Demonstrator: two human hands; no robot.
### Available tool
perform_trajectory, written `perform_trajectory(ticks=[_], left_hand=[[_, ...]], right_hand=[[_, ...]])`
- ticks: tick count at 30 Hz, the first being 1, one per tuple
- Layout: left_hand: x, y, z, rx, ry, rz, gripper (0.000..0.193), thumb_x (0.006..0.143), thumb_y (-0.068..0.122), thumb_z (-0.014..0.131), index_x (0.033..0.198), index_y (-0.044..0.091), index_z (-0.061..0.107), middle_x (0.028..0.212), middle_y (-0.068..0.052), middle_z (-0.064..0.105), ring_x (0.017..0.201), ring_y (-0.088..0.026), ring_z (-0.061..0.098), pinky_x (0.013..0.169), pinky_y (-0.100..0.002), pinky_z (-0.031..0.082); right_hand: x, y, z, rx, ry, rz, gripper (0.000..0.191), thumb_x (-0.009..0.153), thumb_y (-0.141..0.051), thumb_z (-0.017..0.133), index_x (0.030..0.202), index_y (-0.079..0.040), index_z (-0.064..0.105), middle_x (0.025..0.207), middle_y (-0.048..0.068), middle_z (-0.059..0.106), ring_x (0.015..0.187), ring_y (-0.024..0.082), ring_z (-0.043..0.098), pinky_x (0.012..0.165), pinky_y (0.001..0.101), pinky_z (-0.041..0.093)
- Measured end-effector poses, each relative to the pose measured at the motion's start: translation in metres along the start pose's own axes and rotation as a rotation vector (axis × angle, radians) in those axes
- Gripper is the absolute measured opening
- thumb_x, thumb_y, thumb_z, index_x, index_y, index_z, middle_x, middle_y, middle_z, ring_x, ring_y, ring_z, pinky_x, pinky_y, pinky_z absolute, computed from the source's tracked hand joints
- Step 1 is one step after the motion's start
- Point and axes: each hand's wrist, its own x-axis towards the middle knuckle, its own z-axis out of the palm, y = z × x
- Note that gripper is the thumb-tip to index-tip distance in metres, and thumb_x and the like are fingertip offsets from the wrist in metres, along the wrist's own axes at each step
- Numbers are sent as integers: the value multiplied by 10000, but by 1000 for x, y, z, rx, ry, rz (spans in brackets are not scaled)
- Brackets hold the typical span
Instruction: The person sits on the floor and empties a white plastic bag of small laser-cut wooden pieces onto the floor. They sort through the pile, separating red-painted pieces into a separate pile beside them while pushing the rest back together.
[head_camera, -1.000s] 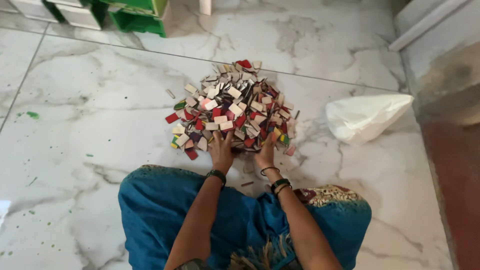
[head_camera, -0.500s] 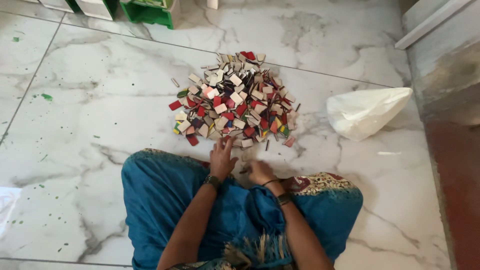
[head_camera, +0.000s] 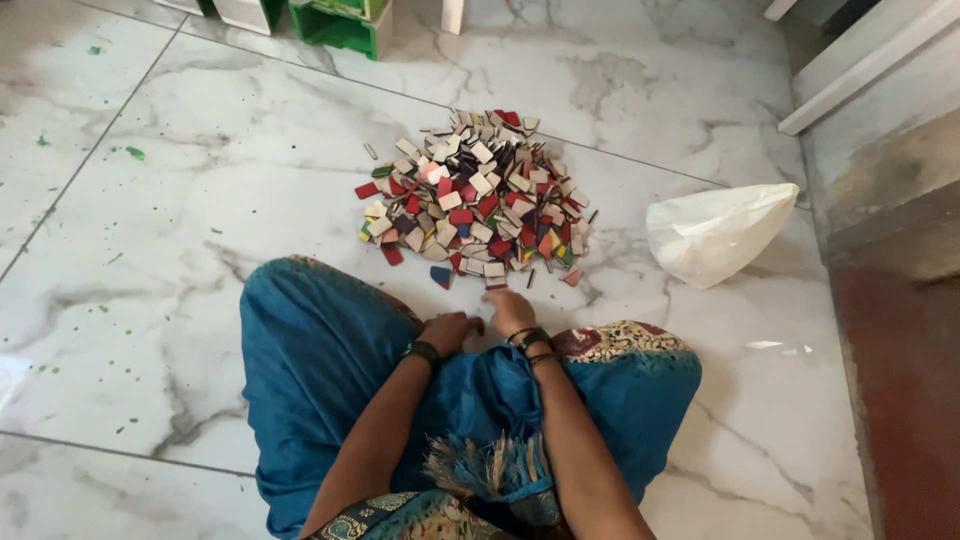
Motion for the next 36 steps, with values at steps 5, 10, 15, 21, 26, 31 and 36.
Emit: perform_trajectory(ticks=[5, 10, 15, 21, 26, 31, 36], left_hand=[[-6, 28, -11, 427, -53, -336, 678, 732, 372, 838, 1320, 447, 508, 1460, -90, 418, 1296, -370, 445, 898, -617, 488], [8, 6, -18, 289, 59, -667, 618, 796, 303, 729, 1366, 308, 491, 1279, -138, 519, 1114, -362, 572, 888, -510, 525], [23, -30, -15, 210, 125, -473, 327, 921, 189, 572, 1238, 114, 583, 937, -194, 728, 907, -382, 715, 830, -478, 562], [32, -43, -18, 7, 314, -353, 187, 861, 209, 627, 1024, 138, 687, 859, -193, 733, 840, -404, 721, 748, -518, 580], [59, -46, -22, -506, 577, -243, 221, 798, 138, 726, 1015, 107, 700, 865, -147, 747, 809, -374, 727, 706, -466, 584], [65, -64, -54, -455, 676, 66, 265, 736, 93, 835, 983, 98, 739, 973, -117, 753, 946, -325, 705, 829, -434, 559], [39, -110, -91, -458, 650, -9, 234, 811, 121, 807, 1039, 130, 755, 1052, -92, 753, 1017, -301, 716, 901, -411, 570]], right_hand=[[-13, -25, 11, -114, -190, 85, 320, 866, -207, 661, 1184, -188, 648, 999, 178, 750, 930, 431, 699, 776, 567, 554], [-17, -31, 41, -107, -321, 143, 419, 917, -341, 667, 1216, -73, 547, 1018, 244, 741, 953, 436, 721, 819, 553, 569], [-9, -31, 59, 60, -552, -75, 315, 911, -321, 564, 1137, -185, 735, 1047, 219, 727, 1000, 426, 701, 876, 526, 546], [14, -33, 56, 144, -463, -174, 330, 916, -268, 545, 1164, -183, 745, 1065, 213, 735, 998, 399, 708, 888, 479, 547], [34, -8, 41, 435, -163, 10, 350, 817, -114, 641, 1158, -116, 718, 1003, 124, 767, 882, 274, 726, 777, 382, 570], [54, 16, 21, 610, 12, 73, 203, 927, -72, 649, 1094, -79, 764, 940, 67, 806, 856, 141, 766, 760, 292, 591], [71, 23, 15, 753, 149, 81, 220, 985, -61, 597, 1149, -33, 740, 1043, 71, 797, 946, 140, 757, 831, 275, 586]])
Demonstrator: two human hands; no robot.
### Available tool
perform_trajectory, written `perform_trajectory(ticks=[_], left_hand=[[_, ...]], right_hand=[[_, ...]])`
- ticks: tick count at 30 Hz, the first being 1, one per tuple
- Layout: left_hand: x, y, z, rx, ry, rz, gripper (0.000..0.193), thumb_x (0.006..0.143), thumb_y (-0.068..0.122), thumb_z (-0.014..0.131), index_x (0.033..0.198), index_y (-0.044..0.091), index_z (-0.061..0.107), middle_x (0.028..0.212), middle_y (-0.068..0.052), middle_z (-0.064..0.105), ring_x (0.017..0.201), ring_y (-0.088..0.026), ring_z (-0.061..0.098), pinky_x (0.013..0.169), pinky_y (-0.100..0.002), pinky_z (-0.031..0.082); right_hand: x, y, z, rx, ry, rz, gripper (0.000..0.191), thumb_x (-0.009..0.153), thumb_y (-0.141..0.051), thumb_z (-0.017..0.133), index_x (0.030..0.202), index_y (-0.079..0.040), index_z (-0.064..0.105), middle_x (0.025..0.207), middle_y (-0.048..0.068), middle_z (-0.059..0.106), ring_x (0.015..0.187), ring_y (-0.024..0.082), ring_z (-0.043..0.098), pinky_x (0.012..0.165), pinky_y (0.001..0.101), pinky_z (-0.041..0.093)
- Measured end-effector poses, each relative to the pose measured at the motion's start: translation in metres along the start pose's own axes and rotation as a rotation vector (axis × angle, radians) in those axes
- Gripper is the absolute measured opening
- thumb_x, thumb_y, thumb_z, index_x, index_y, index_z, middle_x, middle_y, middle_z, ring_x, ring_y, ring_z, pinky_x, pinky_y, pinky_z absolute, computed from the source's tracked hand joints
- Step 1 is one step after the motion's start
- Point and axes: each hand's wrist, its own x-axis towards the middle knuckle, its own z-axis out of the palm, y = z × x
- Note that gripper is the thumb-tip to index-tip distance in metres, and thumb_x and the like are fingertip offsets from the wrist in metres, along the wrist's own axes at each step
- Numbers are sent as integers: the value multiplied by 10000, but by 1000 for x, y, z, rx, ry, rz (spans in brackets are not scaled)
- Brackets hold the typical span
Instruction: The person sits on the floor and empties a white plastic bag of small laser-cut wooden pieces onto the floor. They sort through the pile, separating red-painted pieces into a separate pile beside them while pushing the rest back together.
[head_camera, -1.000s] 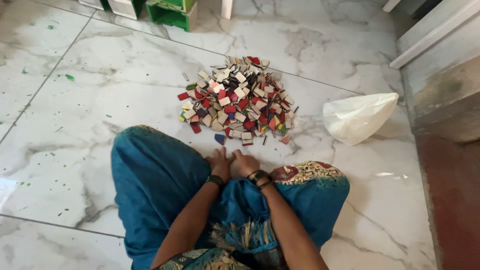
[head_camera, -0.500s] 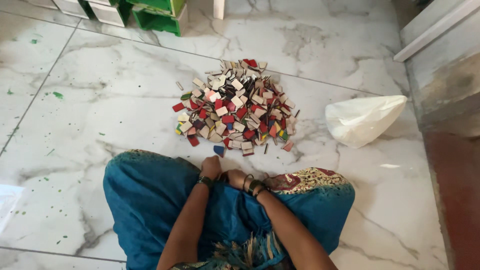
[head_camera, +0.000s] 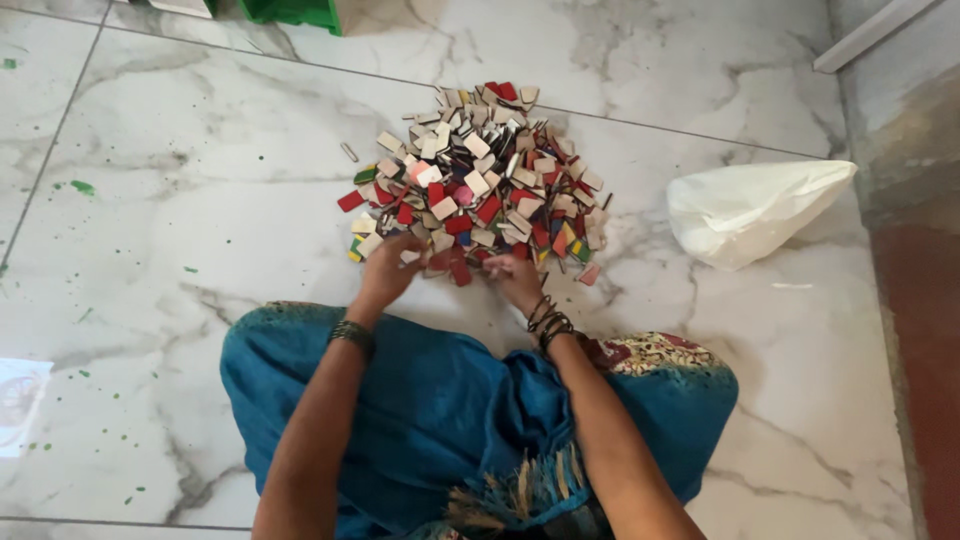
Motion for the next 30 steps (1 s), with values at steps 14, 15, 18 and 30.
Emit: perform_trajectory(ticks=[14, 15, 18, 30], left_hand=[[-17, -46, 19, 10, -101, -86, 1108, 677, 225, 956, 1556, 57, 302, 1362, -301, 536, 1242, -474, 550, 1017, -486, 503], [-16, -45, 21, -3, -131, -87, 1134, 695, 208, 949, 1577, 65, 251, 1369, -297, 530, 1248, -460, 550, 1026, -478, 500], [-13, -46, 26, -141, -220, -143, 1172, 732, 132, 910, 1616, 100, 142, 1409, -276, 493, 1273, -401, 545, 1026, -453, 514], [-10, -39, 10, 58, 149, -415, 698, 849, 67, 779, 1463, 133, 453, 1180, -124, 729, 918, -217, 720, 787, -364, 563]], right_hand=[[10, 14, -56, 270, 263, -84, 282, 1008, -31, 561, 1277, -7, 640, 1228, 78, 718, 1131, 144, 685, 1021, 297, 538], [12, 13, -60, 207, 289, -56, 280, 1005, -28, 557, 1268, -11, 652, 1218, 83, 725, 1124, 147, 686, 1016, 295, 532], [13, 8, -75, -41, 242, -25, 226, 1029, -88, 605, 1242, -46, 666, 1198, 83, 737, 1082, 159, 714, 940, 288, 561], [11, -3, -15, -1039, 15, -444, 340, 702, -149, 800, 1011, -77, 678, 1076, 100, 602, 1066, 345, 577, 870, 460, 458]])
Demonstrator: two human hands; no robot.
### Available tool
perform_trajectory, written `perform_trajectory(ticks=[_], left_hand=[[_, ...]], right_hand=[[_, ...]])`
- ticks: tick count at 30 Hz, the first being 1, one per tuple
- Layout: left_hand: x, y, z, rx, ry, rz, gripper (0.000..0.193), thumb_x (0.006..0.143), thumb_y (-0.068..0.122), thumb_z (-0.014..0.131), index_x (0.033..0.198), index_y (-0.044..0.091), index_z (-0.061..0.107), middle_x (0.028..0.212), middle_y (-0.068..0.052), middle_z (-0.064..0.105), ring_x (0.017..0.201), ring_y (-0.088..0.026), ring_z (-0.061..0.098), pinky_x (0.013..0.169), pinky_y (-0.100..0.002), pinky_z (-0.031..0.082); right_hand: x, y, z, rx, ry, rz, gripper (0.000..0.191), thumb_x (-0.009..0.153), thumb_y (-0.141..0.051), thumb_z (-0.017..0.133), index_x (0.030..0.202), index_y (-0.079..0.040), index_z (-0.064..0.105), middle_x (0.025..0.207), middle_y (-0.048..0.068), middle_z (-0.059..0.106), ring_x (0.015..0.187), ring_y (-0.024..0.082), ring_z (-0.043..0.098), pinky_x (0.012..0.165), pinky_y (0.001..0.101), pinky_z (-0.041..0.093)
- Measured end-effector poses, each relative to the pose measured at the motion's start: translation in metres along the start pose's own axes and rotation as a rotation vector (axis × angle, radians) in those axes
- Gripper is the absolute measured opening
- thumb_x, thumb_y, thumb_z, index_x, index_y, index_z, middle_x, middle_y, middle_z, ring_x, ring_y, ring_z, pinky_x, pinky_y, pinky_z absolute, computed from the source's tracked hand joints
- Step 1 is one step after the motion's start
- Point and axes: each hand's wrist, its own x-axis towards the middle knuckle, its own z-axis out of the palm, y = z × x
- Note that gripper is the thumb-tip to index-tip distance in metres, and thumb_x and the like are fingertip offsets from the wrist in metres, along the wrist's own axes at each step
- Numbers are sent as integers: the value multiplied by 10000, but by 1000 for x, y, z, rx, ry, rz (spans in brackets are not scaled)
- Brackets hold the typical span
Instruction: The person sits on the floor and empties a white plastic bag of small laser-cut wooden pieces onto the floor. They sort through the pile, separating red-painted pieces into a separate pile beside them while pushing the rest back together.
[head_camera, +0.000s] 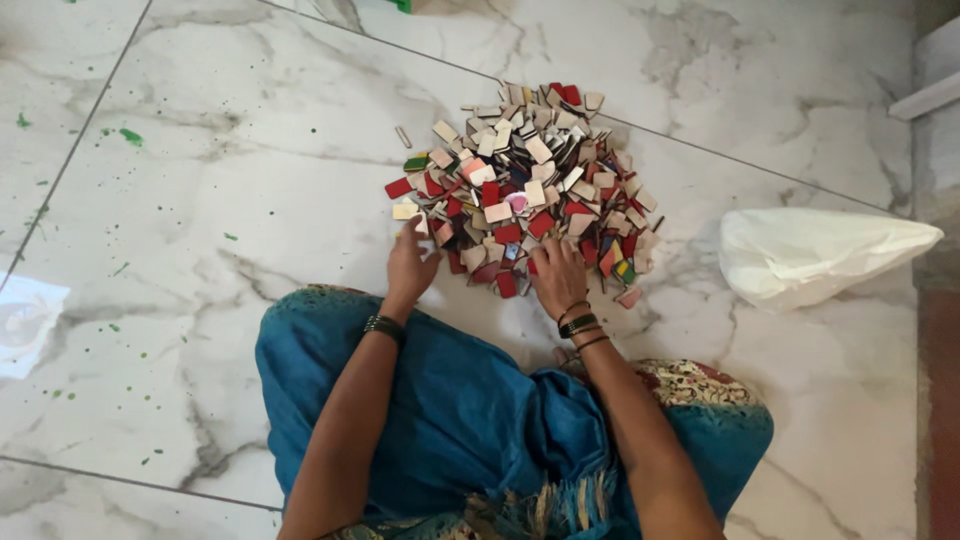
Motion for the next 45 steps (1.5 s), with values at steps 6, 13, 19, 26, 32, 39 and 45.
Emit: perform_trajectory(ticks=[6, 13, 19, 26, 32, 39, 45], left_hand=[[-3, 1, 5, -515, 26, -10, 307, 956, 76, 708, 1252, 37, 635, 1075, -105, 751, 956, -173, 732, 825, -289, 575], [-15, -3, 38, -1003, -218, -139, 265, 1009, 117, 649, 1236, -21, 643, 1125, -107, 719, 1031, -188, 704, 906, -325, 574], [-29, 13, 16, -1133, -554, -432, 510, 1058, 401, 470, 1402, 39, 576, 1303, -137, 692, 1179, -247, 696, 1011, -375, 540], [-17, 13, -32, -1311, -544, -430, 452, 1074, 282, 429, 1425, 10, 513, 1271, -211, 692, 1135, -317, 689, 1028, -436, 559], [-10, -10, -25, -1231, -307, -243, 476, 945, 3, 614, 1407, 45, 505, 1231, -153, 696, 1122, -239, 715, 961, -371, 586], [-2, -12, -6, -1220, -216, -353, 326, 1057, 172, 570, 1359, 51, 550, 1154, -166, 715, 1005, -241, 729, 863, -364, 610], [2, 1, -3, -1337, -274, -407, 422, 1090, 303, 406, 1401, 46, 531, 1215, -155, 705, 1074, -260, 724, 922, -396, 606]], right_hand=[[-8, 22, 9, 361, 32, 145, 173, 830, -180, 812, 921, -109, 684, 917, 53, 702, 934, 311, 660, 766, 430, 527], [-7, 37, 7, 663, 66, 395, 203, 914, -199, 757, 1047, -55, 706, 868, 63, 745, 790, 182, 706, 685, 318, 536], [19, -1, -10, 1102, -143, 323, 253, 1029, -186, 639, 1210, -33, 729, 949, -4, 745, 816, 54, 669, 727, 241, 549], [103, -28, -7, 952, -81, 188, 217, 1030, -132, 620, 1207, -70, 728, 1041, 33, 739, 849, 123, 715, 771, 251, 579], [146, -21, 8, 333, 59, 15, 396, 780, -35, 791, 1167, -94, 738, 1103, 135, 723, 982, 355, 690, 845, 408, 555], [130, -16, 6, 691, -46, 430, 332, 847, -153, 810, 1173, -159, 746, 1008, 47, 777, 877, 142, 741, 775, 282, 583], [116, -12, -15, 1097, -203, 182, 196, 1011, -142, 659, 1159, -47, 745, 1094, -24, 744, 969, 65, 639, 853, 232, 523]])
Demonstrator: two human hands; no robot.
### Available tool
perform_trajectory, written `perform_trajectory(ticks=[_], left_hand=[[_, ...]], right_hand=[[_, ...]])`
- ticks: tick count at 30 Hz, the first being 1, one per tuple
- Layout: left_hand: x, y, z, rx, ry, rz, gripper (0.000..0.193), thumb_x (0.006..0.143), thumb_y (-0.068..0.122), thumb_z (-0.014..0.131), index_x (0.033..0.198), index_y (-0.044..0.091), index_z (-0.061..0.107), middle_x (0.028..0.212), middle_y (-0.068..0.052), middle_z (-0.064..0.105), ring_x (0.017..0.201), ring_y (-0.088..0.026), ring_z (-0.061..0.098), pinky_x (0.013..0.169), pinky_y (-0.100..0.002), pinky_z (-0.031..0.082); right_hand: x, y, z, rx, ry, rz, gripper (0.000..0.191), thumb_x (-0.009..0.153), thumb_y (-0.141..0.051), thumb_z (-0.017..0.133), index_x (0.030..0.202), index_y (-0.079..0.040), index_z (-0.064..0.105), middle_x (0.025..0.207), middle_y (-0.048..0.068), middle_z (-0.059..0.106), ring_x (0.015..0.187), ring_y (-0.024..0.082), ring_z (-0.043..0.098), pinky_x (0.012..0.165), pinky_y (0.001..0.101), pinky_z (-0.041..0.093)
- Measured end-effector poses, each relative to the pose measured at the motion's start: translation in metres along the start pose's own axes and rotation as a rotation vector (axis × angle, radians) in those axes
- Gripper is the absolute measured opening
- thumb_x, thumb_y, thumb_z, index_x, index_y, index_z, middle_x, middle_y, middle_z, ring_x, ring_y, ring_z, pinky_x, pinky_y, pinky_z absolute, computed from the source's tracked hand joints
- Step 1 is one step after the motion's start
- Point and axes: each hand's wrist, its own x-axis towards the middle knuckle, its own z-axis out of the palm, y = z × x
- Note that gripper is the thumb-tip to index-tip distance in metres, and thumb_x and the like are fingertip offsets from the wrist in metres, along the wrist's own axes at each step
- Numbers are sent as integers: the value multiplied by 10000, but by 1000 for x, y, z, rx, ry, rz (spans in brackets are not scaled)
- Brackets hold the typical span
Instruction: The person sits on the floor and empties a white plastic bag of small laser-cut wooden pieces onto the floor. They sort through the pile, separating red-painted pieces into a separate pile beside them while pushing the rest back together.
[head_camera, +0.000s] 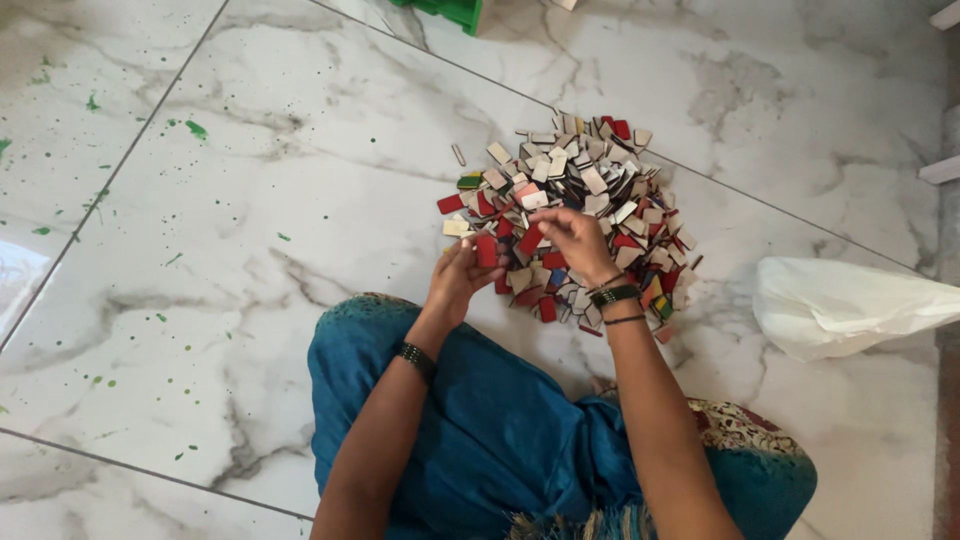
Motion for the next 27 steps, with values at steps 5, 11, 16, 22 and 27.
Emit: perform_trajectory(ticks=[5, 11, 16, 22, 27], left_hand=[[-1, 2, 2, -17, -51, -75, 442, 1087, 287, 393, 1409, 14, 523, 1238, -137, 698, 1089, -269, 716, 943, -411, 612], [-3, -5, -7, 101, -131, 24, 409, 1019, 120, 626, 1409, 12, 568, 1226, -100, 696, 1075, -174, 687, 925, -350, 585], [-9, 17, -24, -34, 38, 240, 389, 1020, 46, 674, 1399, -14, 613, 1112, -101, 654, 989, -207, 668, 946, -404, 617], [-24, 66, -51, -66, 256, 363, 344, 1009, 96, 604, 1343, 31, 558, 1238, -132, 688, 1083, -252, 707, 931, -395, 611], [-2, 71, -55, -125, 314, 321, 313, 994, 90, 603, 1292, 34, 527, 1221, -186, 685, 1066, -295, 710, 915, -411, 614]], right_hand=[[-4, -25, 18, -127, -133, -60, 198, 998, -133, 666, 1153, -60, 764, 1065, 13, 762, 967, 83, 680, 859, 249, 540], [-2, -23, 41, -128, -56, -96, 197, 990, -100, 654, 1156, -59, 751, 1072, 14, 745, 940, 88, 679, 824, 259, 552], [11, 1, 36, 19, 8, 45, 222, 1013, -88, 618, 1201, -71, 735, 1026, 2, 745, 896, 83, 661, 788, 254, 544], [33, 4, 62, -248, -7, -29, 197, 967, -94, 657, 1139, -75, 752, 996, 48, 768, 873, 133, 705, 774, 280, 555], [73, -7, 116, -514, 71, -239, 208, 907, -17, 641, 1062, -69, 770, 1086, 138, 769, 1010, 308, 721, 884, 380, 562]])
